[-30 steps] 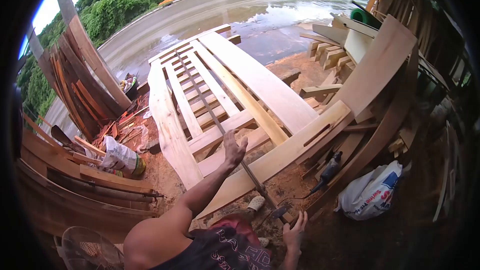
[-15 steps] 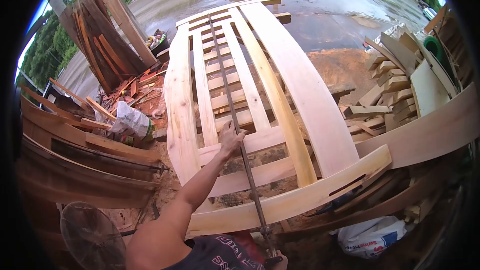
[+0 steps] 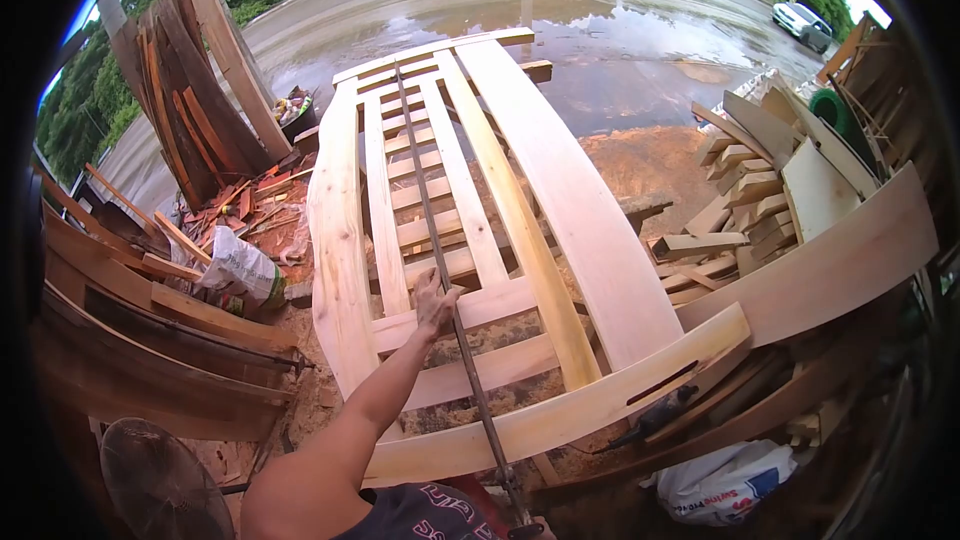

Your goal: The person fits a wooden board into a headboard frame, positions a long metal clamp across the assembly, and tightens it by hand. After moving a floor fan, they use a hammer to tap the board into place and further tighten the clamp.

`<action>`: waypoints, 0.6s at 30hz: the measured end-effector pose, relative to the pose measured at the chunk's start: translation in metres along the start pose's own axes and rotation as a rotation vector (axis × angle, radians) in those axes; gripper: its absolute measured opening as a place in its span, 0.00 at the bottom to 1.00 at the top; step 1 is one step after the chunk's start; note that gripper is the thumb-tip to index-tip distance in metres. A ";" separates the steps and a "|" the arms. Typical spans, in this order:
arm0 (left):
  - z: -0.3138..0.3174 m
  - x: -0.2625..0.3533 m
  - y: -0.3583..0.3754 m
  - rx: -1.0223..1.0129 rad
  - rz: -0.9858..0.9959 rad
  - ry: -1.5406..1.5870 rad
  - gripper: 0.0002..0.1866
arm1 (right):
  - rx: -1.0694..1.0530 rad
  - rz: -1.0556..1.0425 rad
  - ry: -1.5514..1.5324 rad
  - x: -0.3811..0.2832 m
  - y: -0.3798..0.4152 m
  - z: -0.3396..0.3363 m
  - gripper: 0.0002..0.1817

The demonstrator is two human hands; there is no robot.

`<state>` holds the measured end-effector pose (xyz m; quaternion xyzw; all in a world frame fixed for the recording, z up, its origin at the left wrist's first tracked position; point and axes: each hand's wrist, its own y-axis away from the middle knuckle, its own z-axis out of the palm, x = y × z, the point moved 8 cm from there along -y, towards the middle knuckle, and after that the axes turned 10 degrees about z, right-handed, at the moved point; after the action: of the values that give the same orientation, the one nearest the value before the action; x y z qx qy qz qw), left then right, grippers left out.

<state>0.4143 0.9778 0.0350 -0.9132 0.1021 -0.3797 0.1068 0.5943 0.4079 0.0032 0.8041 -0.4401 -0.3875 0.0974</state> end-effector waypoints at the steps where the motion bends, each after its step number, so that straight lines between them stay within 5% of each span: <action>1: 0.001 0.000 0.000 0.004 0.016 -0.017 0.36 | 0.018 -0.004 0.005 0.000 0.000 -0.001 0.28; 7: 0.000 -0.003 -0.001 0.009 0.018 -0.013 0.37 | 0.153 -0.086 0.045 0.017 0.010 -0.014 0.37; 10: 0.002 -0.006 -0.002 0.013 0.012 -0.013 0.37 | 0.458 -0.183 -0.090 0.062 0.024 -0.019 0.42; 12: 0.000 -0.002 -0.002 0.009 0.019 0.000 0.36 | 0.149 0.948 -0.941 0.086 0.035 -0.014 0.46; 13: 0.000 -0.002 -0.002 0.009 0.020 0.012 0.36 | 0.056 1.076 -1.173 0.083 0.038 -0.003 0.40; 16: -0.004 0.005 -0.001 0.021 0.024 0.036 0.34 | -0.253 0.822 -1.628 0.085 0.006 0.026 0.24; 18: -0.013 0.012 -0.004 0.050 0.017 0.038 0.33 | -0.266 0.651 -1.759 0.092 -0.017 0.012 0.16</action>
<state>0.4143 0.9766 0.0531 -0.9020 0.1023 -0.3986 0.1305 0.6255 0.3480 -0.0629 0.0435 -0.5105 -0.8554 -0.0753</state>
